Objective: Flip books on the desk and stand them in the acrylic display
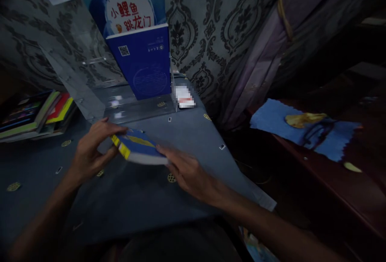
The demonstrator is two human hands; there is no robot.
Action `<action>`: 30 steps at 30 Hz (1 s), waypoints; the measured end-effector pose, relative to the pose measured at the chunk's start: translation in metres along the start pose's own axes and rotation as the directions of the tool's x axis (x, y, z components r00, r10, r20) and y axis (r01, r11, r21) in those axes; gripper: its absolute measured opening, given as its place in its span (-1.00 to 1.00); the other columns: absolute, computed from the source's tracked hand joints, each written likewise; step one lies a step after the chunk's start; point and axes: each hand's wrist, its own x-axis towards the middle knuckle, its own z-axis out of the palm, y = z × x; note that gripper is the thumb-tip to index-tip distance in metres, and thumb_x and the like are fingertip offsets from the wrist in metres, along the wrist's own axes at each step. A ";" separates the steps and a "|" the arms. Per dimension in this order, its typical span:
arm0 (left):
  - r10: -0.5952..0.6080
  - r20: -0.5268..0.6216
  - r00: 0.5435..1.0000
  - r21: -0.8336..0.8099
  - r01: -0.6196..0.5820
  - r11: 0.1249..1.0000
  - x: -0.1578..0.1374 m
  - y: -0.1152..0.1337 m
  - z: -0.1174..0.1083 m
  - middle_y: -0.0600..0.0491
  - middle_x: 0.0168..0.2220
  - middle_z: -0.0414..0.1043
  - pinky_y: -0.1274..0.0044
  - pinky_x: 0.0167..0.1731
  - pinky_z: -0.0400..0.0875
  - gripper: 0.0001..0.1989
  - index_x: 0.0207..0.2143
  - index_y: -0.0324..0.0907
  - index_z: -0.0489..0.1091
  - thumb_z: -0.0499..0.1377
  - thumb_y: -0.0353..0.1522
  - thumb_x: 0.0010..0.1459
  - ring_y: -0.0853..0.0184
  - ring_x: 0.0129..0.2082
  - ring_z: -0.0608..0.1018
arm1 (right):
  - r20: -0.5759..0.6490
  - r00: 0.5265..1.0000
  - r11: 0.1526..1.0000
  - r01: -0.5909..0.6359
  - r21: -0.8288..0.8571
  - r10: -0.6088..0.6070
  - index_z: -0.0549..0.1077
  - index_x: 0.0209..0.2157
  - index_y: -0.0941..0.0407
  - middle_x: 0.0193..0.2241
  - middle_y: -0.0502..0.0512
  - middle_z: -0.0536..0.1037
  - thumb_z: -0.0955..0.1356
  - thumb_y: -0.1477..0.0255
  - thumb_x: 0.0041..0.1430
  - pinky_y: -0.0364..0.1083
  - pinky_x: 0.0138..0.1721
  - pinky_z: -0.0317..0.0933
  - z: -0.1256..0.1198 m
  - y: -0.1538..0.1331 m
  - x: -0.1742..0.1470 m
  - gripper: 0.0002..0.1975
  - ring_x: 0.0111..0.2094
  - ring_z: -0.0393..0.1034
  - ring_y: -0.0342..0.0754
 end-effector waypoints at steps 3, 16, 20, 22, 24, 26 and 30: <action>-0.050 0.024 0.998 0.037 0.049 0.998 0.019 0.003 -0.015 -0.05 0.05 0.54 0.31 0.06 0.45 -0.59 0.20 -0.18 0.34 0.04 -0.28 0.35 0.19 0.01 0.58 | -0.047 0.953 0.901 -0.267 0.342 0.300 0.49 0.09 0.08 -0.05 0.13 0.66 0.31 0.28 0.42 0.02 -0.01 0.54 -0.003 -0.012 0.019 -0.69 -0.05 0.60 0.04; -0.167 0.355 0.920 0.037 0.165 0.986 0.016 -0.060 0.082 -0.07 0.03 0.57 0.38 0.07 0.43 -0.56 0.11 -0.22 0.45 -0.05 -0.46 0.28 0.22 0.01 0.58 | 0.336 0.693 0.609 -0.721 0.330 0.638 0.32 -0.24 0.08 -0.47 0.00 0.59 0.39 -0.05 0.17 -0.10 -0.55 0.41 0.013 0.031 0.021 -0.53 -0.56 0.53 -0.05; -0.146 0.336 0.931 0.138 0.105 0.985 0.009 -0.049 0.079 -0.15 0.02 0.52 0.25 0.08 0.41 -0.63 0.11 -0.22 0.43 -0.01 -0.45 0.34 0.13 0.02 0.52 | 0.099 0.814 0.805 -0.534 -0.258 0.572 0.42 -0.16 0.08 -0.61 -0.04 0.50 0.34 0.17 0.28 -0.09 -0.51 0.26 -0.008 0.032 0.029 -0.73 -0.55 0.46 0.01; -0.155 0.322 0.934 0.153 0.110 0.982 0.001 -0.037 0.080 -0.17 0.07 0.49 0.17 0.13 0.37 -0.64 0.13 -0.21 0.40 -0.01 -0.43 0.36 0.10 0.06 0.50 | 0.056 0.853 0.814 -0.473 -0.336 0.518 0.47 -0.19 0.07 -0.55 0.01 0.54 0.33 0.24 0.30 -0.06 -0.42 0.29 -0.008 0.031 0.034 -0.80 -0.48 0.49 0.04; -0.160 0.289 0.944 0.175 0.113 0.978 -0.010 -0.023 0.085 -0.17 0.12 0.47 0.12 0.22 0.30 -0.65 0.15 -0.20 0.37 -0.02 -0.40 0.40 0.10 0.12 0.49 | 0.076 0.914 0.875 -0.353 -0.330 0.398 0.49 -0.15 0.09 -0.38 0.11 0.63 0.25 0.32 0.37 -0.01 -0.26 0.39 0.001 0.029 0.041 -0.78 -0.33 0.55 0.06; -0.156 0.262 0.953 0.201 0.104 0.974 -0.019 -0.011 0.094 -0.18 0.20 0.43 0.07 0.29 0.22 -0.64 0.19 -0.21 0.33 -0.02 -0.37 0.42 0.10 0.23 0.44 | 0.127 0.972 0.941 -0.153 -0.303 0.199 0.47 0.02 0.14 -0.09 0.25 0.64 0.17 0.40 0.42 0.07 -0.01 0.42 0.017 0.028 0.048 -0.68 -0.05 0.55 0.09; -0.155 0.292 0.944 0.224 0.090 0.970 -0.033 -0.005 0.101 -0.22 0.32 0.31 0.06 0.35 0.15 -0.56 0.29 -0.25 0.23 -0.04 -0.38 0.41 0.12 0.39 0.28 | 0.258 0.965 0.965 0.025 -0.261 0.045 0.21 0.34 0.22 0.33 0.35 0.33 0.13 0.35 0.47 0.18 0.33 0.20 0.048 0.034 0.059 -0.50 0.37 0.19 0.10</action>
